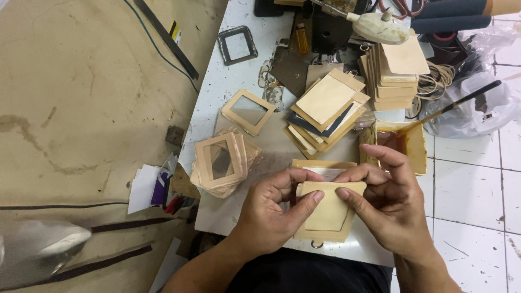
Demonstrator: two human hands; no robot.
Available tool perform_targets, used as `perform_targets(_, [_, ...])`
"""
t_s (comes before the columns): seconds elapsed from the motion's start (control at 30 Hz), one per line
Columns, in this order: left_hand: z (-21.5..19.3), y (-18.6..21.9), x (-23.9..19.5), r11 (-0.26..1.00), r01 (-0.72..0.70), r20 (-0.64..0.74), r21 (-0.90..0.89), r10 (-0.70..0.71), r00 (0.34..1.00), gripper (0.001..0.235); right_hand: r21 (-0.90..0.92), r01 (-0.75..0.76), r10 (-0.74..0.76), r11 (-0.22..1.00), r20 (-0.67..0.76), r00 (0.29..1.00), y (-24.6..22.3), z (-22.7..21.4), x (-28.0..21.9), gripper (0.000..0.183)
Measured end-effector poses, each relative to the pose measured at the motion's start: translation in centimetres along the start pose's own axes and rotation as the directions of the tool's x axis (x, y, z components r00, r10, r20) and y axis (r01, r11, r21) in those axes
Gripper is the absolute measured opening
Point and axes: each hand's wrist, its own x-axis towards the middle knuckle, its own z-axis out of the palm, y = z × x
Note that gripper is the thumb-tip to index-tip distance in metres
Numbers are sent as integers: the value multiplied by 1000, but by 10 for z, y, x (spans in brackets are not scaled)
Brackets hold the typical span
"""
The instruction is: The person assembles small rectangular keychains by placing a clear plastic window into a fabric frame, then attaching a backing piece. The person handles multiple units one at a time, aligning and pressing the components together before setting them aside.
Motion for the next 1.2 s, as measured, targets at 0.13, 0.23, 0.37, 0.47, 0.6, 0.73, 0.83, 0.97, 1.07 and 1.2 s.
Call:
perform_targets(0.13, [1,-2,3,999,39,-7,-6,-39,999,18,13,-21,21,1000,-3,1000,2,0,2,61])
perform_targets(0.23, [1,-5,3,999,24,11,-42,-24,1000,19,71,-77,80,994,-37,996,5,-2,2,63])
perform_targets(0.37, [2,-4,4,1000,15,8,-9,-15,1000,17,94,-79,81,992,-17,997,6,-4,2,63])
perform_targets(0.47, [3,-5,4,1000,5,6,6,-5,1000,16,104,-93,95,990,-17,995,7,-5,1,63])
perform_targets(0.6, [4,-3,4,999,14,14,-29,-14,1000,18,55,-35,35,998,-5,999,4,-3,2,61])
perform_targets(0.73, [4,4,5,1000,-3,5,2,3,1000,25,41,-36,37,998,-4,999,5,-5,1,60])
perform_targets(0.83, [4,4,5,998,-47,-15,45,48,999,31,28,-23,23,999,8,1000,2,-6,2,59])
perform_targets(0.97, [-1,9,5,973,-160,63,167,152,986,30,63,-58,54,996,66,996,-5,-7,5,60])
perform_targets(1.07, [-4,6,6,933,-224,107,281,202,974,26,89,-124,116,988,90,989,-7,-9,8,58])
perform_targets(1.2, [-8,-1,11,890,-189,116,415,154,981,23,84,-122,118,989,46,992,-10,-7,11,56])
